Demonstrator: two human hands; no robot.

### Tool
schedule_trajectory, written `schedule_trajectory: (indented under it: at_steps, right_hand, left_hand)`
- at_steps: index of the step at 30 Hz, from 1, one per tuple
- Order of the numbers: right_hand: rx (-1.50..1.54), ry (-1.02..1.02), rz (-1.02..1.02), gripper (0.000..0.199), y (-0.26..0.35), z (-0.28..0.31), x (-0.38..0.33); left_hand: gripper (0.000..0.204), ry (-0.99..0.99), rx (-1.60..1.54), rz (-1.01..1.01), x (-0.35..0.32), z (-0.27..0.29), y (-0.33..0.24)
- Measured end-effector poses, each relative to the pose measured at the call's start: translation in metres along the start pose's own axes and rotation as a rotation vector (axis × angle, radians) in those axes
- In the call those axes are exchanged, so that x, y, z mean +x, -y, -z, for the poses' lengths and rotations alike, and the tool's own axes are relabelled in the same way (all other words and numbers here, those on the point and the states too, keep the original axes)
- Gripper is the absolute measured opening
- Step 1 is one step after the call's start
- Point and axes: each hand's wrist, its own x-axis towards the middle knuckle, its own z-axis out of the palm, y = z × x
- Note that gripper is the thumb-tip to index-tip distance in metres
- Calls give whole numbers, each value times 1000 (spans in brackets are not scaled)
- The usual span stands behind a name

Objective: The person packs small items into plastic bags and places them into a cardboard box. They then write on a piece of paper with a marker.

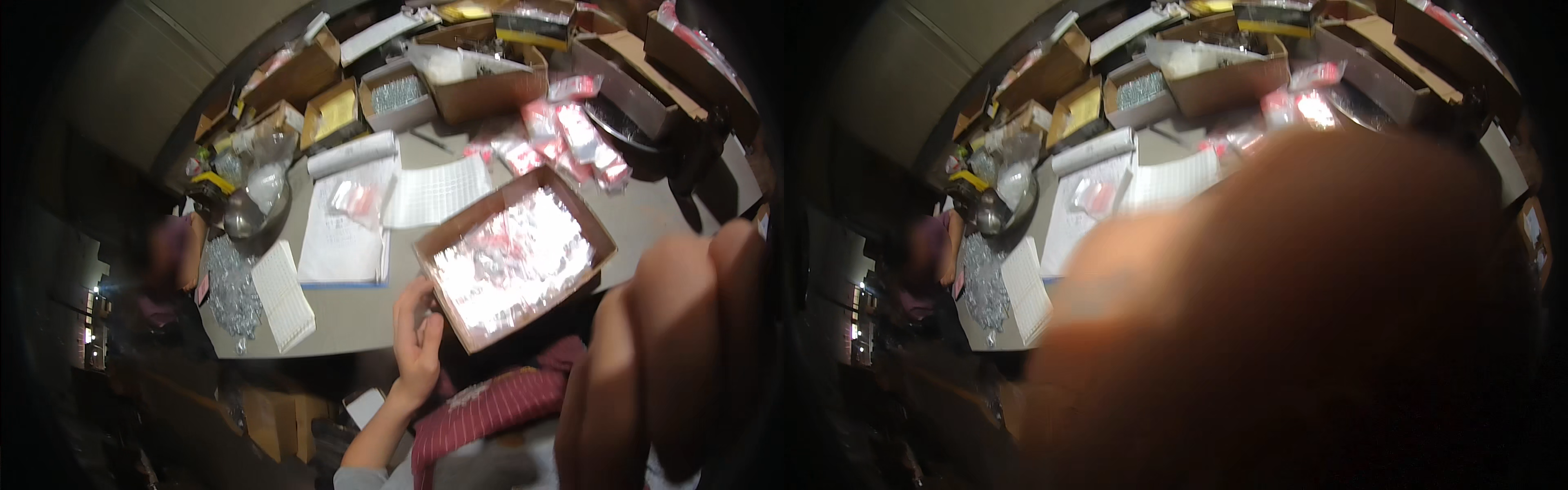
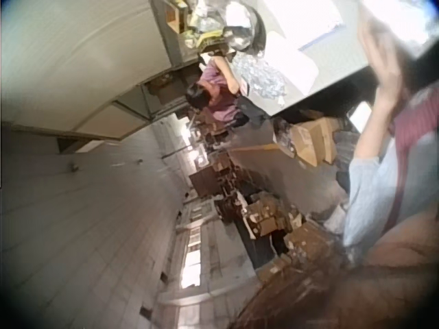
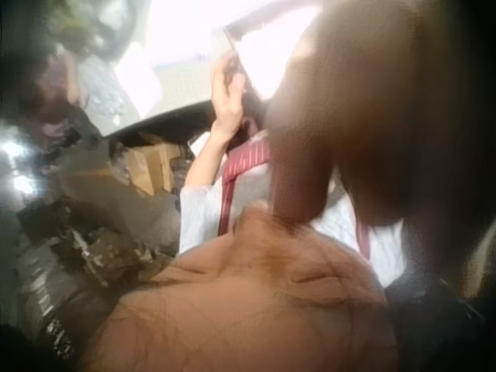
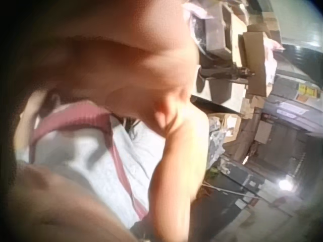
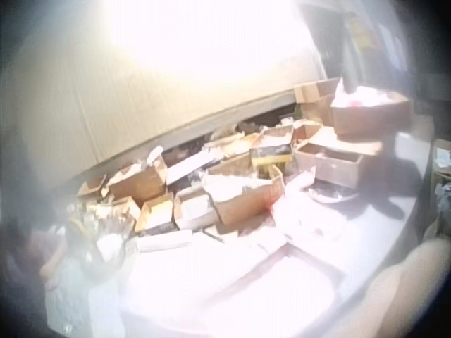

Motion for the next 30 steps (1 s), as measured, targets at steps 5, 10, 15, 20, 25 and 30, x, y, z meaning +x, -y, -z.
schedule_trajectory:
  at_steps: [5,10,15,20,25,30]
  right_hand:
    - [38,144,25,43,4,-1,-2]
    - [32,179,11,41,5,-5,-5]
    - [22,178,0,39,9,-12,-6]
    - [47,206,32,37,17,-15,-14]
    - [64,208,47,36,23,-17,-20]
    - [2,200,51,35,28,-22,-20]
  left_hand:
    - [44,-69,-131,165,3,15,18]
    - [41,-100,-139,235,10,29,17]
    - [43,-151,257,25,67,51,20]
    - [49,-27,709,-230,137,76,38]
    - [56,70,924,-127,183,87,93]
    - [57,110,904,-50,219,54,81]
